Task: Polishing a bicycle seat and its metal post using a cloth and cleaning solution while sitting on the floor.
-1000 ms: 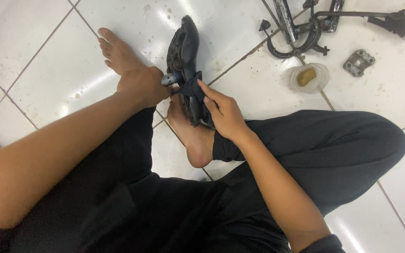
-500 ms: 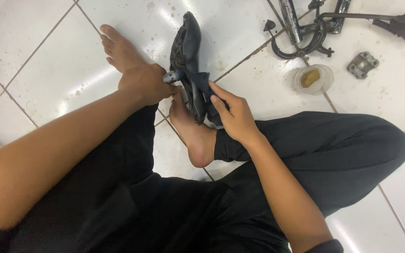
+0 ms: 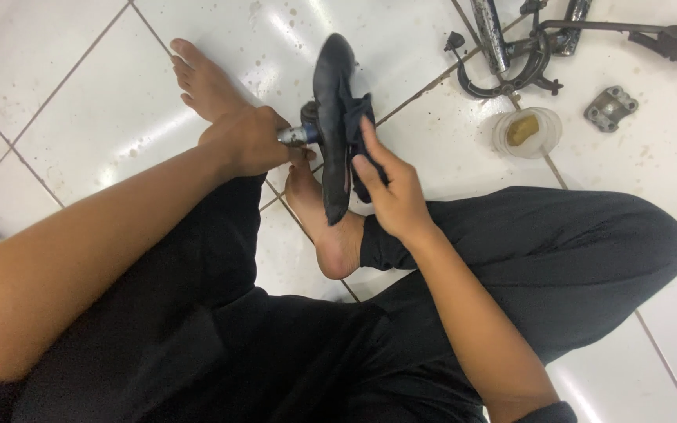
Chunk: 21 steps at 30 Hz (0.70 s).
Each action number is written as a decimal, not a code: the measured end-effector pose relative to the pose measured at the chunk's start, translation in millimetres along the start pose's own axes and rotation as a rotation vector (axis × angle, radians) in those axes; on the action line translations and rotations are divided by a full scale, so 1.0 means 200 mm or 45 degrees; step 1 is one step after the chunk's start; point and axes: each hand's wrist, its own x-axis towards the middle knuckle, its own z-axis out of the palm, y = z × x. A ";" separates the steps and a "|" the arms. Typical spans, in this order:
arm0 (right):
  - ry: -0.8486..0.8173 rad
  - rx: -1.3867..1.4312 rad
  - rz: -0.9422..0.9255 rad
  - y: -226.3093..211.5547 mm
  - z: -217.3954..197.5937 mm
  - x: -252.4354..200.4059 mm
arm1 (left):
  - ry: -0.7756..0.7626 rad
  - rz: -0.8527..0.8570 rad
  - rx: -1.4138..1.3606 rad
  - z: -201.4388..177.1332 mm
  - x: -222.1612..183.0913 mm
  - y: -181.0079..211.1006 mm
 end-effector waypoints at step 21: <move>0.327 -0.388 -0.797 0.06 0.10 -0.06 | -0.112 0.230 -0.056 0.01 -0.03 -0.08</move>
